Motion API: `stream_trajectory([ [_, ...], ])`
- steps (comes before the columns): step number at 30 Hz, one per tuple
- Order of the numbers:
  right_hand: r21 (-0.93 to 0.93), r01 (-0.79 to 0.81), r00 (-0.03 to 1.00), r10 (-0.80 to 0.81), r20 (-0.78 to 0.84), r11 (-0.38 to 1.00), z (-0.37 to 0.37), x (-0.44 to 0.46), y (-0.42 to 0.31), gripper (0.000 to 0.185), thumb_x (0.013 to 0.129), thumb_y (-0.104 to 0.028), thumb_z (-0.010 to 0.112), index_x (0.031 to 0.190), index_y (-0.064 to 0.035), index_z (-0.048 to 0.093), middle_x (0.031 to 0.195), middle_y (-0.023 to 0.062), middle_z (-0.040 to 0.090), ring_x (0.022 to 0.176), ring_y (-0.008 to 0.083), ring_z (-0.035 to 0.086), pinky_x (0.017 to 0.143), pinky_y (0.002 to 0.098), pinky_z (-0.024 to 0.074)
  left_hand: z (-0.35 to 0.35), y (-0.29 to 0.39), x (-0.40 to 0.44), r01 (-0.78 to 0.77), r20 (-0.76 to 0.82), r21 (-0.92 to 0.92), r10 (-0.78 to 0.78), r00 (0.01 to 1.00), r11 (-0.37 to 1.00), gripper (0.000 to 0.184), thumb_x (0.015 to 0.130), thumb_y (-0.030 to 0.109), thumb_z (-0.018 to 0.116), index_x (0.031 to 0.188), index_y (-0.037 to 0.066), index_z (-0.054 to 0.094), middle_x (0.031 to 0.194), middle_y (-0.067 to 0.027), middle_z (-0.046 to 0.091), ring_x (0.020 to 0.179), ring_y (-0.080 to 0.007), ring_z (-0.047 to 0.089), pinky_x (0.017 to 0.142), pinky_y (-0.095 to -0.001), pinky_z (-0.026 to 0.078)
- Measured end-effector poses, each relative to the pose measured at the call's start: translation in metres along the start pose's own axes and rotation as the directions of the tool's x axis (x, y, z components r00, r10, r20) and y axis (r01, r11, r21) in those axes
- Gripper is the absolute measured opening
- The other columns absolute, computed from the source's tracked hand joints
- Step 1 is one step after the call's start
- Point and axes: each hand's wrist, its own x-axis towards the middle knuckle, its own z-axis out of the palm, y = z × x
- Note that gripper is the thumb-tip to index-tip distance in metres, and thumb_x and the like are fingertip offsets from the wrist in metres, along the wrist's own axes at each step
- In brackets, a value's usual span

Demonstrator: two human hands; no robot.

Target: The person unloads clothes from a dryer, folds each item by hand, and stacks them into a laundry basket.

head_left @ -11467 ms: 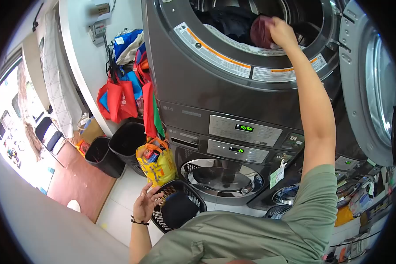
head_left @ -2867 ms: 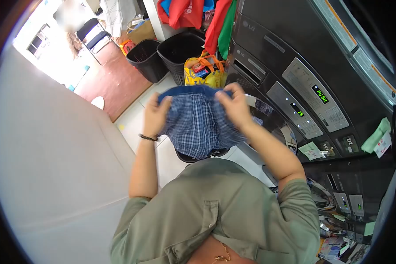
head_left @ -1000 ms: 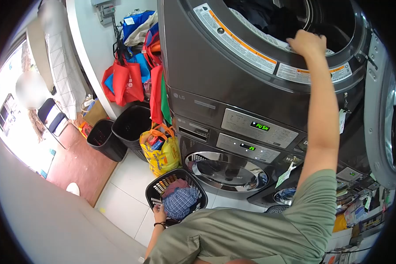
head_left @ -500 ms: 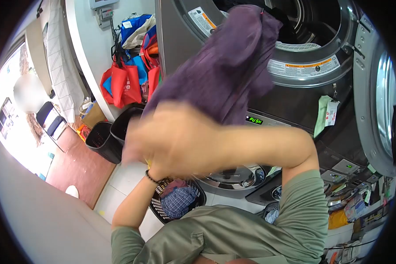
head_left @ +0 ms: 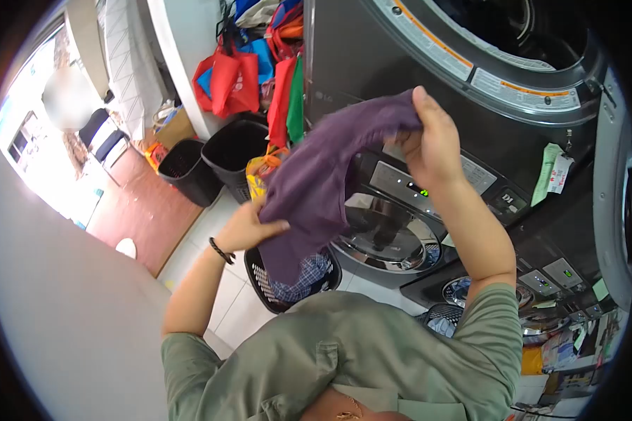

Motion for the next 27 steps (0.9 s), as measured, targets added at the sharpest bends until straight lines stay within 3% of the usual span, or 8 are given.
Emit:
stream_trajectory([
  [7, 0.058, -0.067, 0.977, 0.078, -0.200, 0.996, -0.041, 0.035, 0.041, 0.027, 0.101, -0.026, 0.042, 0.101, -0.0041, 0.057, 0.094, 0.0100, 0.066, 0.084, 0.0233, 0.067, 0.082, 0.0359, 0.0496, -0.053, 0.005, -0.010, -0.101, -0.405, -0.362, -0.059, 0.912, 0.927, 0.016, 0.096, 0.020, 0.057, 0.096, 0.004, 0.058, 0.071, 0.0034, 0.055, 0.061, -0.0050, 0.048, 0.057, -0.0180, 0.036],
  [11, 0.052, 0.033, 0.997, -0.030, -0.067, 0.998, -0.046, 0.038, 0.071, 0.024, 0.101, -0.023, 0.043, 0.102, -0.0054, 0.059, 0.098, 0.0066, 0.066, 0.090, 0.0187, 0.065, 0.083, 0.0346, 0.0487, -0.028, -0.056, 0.008, -0.457, -0.490, -0.840, -0.047, 0.870, 0.292, 0.020, 0.097, 0.016, 0.049, 0.110, 0.002, 0.056, 0.099, -0.0069, 0.059, 0.100, -0.0190, 0.056, 0.087, -0.0336, 0.045],
  [12, 0.061, 0.058, 0.997, -0.054, -0.055, 0.996, -0.047, 0.037, 0.085, 0.023, 0.101, -0.022, 0.043, 0.103, -0.0056, 0.060, 0.099, 0.0054, 0.067, 0.091, 0.0172, 0.064, 0.083, 0.0340, 0.0483, 0.007, -0.121, 0.002, -0.253, -0.406, -0.409, 0.073, 0.911, 0.877, 0.026, 0.095, 0.013, 0.051, 0.118, 0.002, 0.054, 0.111, -0.0095, 0.058, 0.106, -0.0230, 0.055, 0.094, -0.0361, 0.043],
  [15, -0.160, 0.011, 1.000, -0.014, -0.014, 0.987, -0.070, 0.028, 0.141, 0.022, 0.101, -0.018, 0.043, 0.106, -0.0040, 0.059, 0.103, 0.0040, 0.065, 0.094, 0.0149, 0.061, 0.086, 0.0311, 0.0472, 0.101, -0.113, -0.023, 0.226, 0.173, -0.635, -0.148, 0.974, 0.739, 0.054, 0.090, 0.005, 0.056, 0.142, 0.007, 0.040, 0.140, -0.0098, 0.048, 0.127, -0.0232, 0.047, 0.106, -0.0366, 0.038],
  [21, -0.277, -0.401, 0.916, 0.376, -0.140, 0.873, -0.109, -0.046, 0.218, 0.047, 0.096, -0.032, 0.053, 0.135, -0.0076, 0.046, 0.117, 0.0040, 0.061, 0.102, 0.0196, 0.059, 0.096, 0.0321, 0.0399, 0.109, -0.068, -0.032, -0.040, -0.032, -0.989, -0.057, 0.998, -0.142, 0.053, 0.099, 0.038, 0.042, 0.138, 0.002, 0.041, 0.140, -0.0167, 0.046, 0.128, -0.0316, 0.046, 0.110, -0.0464, 0.035],
  [24, -0.218, -0.830, 0.556, 0.794, -0.247, 0.513, -0.104, -0.105, 0.276, 0.076, 0.087, -0.055, 0.049, 0.143, -0.0065, 0.032, 0.135, 0.0166, 0.047, 0.121, 0.0311, 0.046, 0.105, 0.0466, 0.0241, 0.106, -0.029, -0.023, -0.191, -0.146, -0.951, -0.193, 0.970, -0.243, 0.069, 0.093, 0.055, 0.042, 0.136, 0.001, 0.042, 0.138, -0.0184, 0.047, 0.127, -0.0337, 0.046, 0.110, -0.0482, 0.033],
  [26, -0.002, -0.999, 0.055, 0.998, -0.019, 0.055, -0.084, -0.139, 0.291, 0.101, 0.078, -0.076, 0.044, 0.147, -0.0050, 0.023, 0.143, 0.0243, 0.038, 0.131, 0.0418, 0.038, 0.110, 0.0592, 0.0114, 0.120, -0.037, -0.018, -0.072, -0.015, -0.965, -0.223, 0.975, -0.251, 0.067, 0.093, 0.053, 0.044, 0.136, 0.001, 0.043, 0.136, -0.0182, 0.049, 0.126, -0.0337, 0.047, 0.109, -0.0475, 0.034],
  [27, 0.053, -0.998, -0.029, 0.964, 0.265, -0.044, -0.092, -0.157, 0.322, 0.091, 0.083, -0.072, 0.040, 0.146, -0.0066, 0.028, 0.139, 0.0234, 0.042, 0.130, 0.0404, 0.039, 0.107, 0.0564, 0.0216, 0.125, -0.041, -0.015, -0.020, 0.038, -0.971, -0.238, 0.971, -0.237, 0.065, 0.093, 0.051, 0.044, 0.135, 0.001, 0.044, 0.135, -0.0181, 0.050, 0.125, -0.0337, 0.047, 0.109, -0.0471, 0.034],
])
